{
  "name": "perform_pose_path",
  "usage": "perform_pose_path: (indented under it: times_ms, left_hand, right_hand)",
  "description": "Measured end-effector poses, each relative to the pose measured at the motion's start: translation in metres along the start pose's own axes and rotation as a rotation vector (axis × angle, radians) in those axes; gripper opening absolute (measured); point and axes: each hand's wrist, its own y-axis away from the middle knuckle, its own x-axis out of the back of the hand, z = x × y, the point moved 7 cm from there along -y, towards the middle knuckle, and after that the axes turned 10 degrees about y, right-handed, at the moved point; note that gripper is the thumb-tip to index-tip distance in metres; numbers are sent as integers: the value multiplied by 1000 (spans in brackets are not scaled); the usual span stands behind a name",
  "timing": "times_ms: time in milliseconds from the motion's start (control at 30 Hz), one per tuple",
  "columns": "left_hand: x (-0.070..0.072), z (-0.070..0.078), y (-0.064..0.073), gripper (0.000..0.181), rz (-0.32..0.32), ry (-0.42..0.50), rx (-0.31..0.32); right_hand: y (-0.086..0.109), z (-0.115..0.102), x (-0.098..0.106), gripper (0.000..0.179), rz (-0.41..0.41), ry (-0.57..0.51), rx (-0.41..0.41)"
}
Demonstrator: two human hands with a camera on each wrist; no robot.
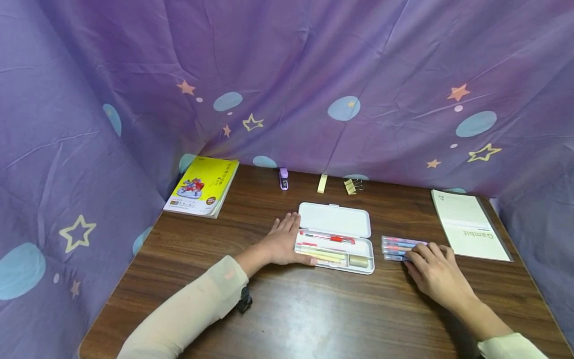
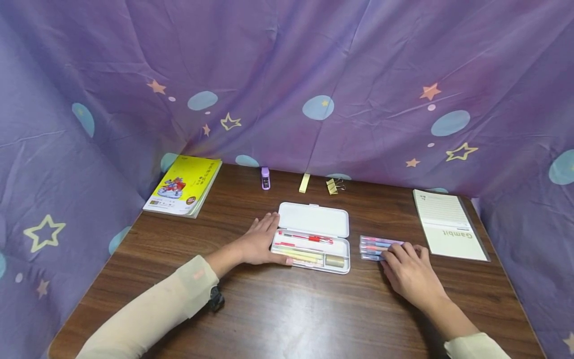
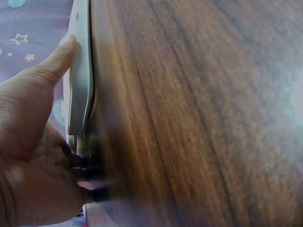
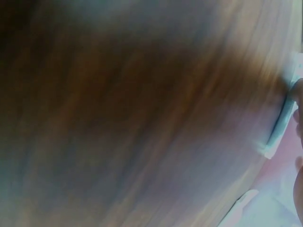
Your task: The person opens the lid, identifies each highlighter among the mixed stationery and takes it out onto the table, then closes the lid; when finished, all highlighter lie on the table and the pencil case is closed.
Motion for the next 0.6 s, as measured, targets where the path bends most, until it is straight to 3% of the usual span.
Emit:
perform_pose_path:
  times_ms: [333,500,600]
  left_hand:
    - [0,-1,-2,139,1,-6,-8]
    - [0,-1,-2,138,8,-9,-14]
    - [-1,-1,-1,138,9,-12,-11]
  right_hand:
    - [-37,-29,3,60,-11,-114,22]
    - [-62,-58,0,23,-38,-191,51]
    - [-73,-75,-3,24,-56,-224,78]
